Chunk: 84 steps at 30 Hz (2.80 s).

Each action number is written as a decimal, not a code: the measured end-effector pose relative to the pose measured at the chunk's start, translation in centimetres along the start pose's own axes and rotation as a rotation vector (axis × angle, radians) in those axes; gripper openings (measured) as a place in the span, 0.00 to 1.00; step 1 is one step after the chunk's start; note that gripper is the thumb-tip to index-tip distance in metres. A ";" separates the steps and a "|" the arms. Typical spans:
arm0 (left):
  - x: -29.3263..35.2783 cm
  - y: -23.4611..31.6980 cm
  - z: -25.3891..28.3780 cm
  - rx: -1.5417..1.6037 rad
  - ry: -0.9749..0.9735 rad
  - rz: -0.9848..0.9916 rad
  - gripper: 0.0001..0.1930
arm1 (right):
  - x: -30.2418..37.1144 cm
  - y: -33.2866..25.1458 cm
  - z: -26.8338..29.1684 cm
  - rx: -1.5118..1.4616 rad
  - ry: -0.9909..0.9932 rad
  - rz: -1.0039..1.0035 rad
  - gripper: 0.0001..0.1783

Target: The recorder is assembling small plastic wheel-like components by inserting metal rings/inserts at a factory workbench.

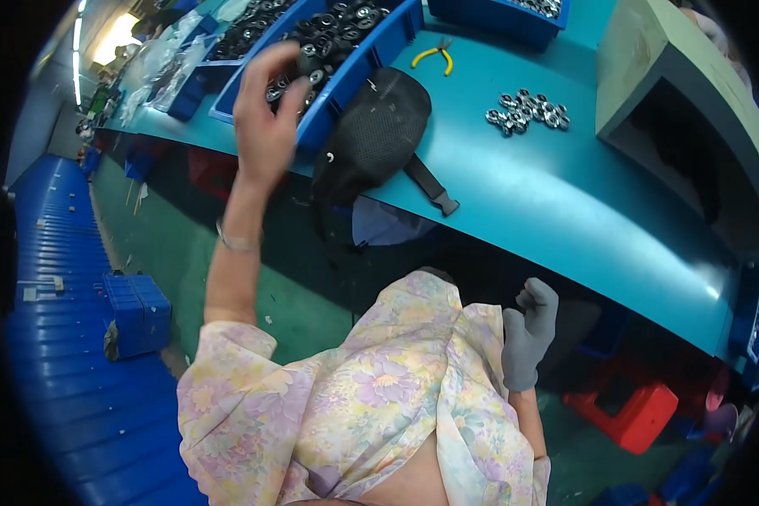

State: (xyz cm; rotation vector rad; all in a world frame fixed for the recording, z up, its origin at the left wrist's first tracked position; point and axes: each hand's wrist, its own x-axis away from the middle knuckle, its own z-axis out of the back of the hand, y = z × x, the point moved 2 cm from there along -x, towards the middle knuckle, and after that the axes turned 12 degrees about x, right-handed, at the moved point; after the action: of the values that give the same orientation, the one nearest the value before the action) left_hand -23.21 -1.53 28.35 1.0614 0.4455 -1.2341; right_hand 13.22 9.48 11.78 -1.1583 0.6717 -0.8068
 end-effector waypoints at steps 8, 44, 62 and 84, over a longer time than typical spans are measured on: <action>3.6 2.3 -6.8 0.254 -0.418 0.059 0.16 | 0.5 -0.8 0.0 0.050 0.037 -0.012 0.22; -0.5 21.5 -8.0 0.891 -0.080 1.167 0.22 | -32.7 10.9 22.9 1.016 0.418 0.218 0.16; 7.0 11.1 -21.6 0.818 -0.413 0.483 0.14 | -41.7 10.0 21.8 1.203 0.233 0.280 0.19; 9.4 12.3 -23.3 0.930 -0.488 0.640 0.21 | -17.3 0.5 9.1 -0.536 -0.241 -0.298 0.16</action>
State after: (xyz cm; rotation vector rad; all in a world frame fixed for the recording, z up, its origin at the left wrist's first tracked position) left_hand -3.13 12.47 14.91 1.4402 -0.8780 -1.0436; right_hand 11.13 28.76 14.66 -1.8434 0.5319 -0.7355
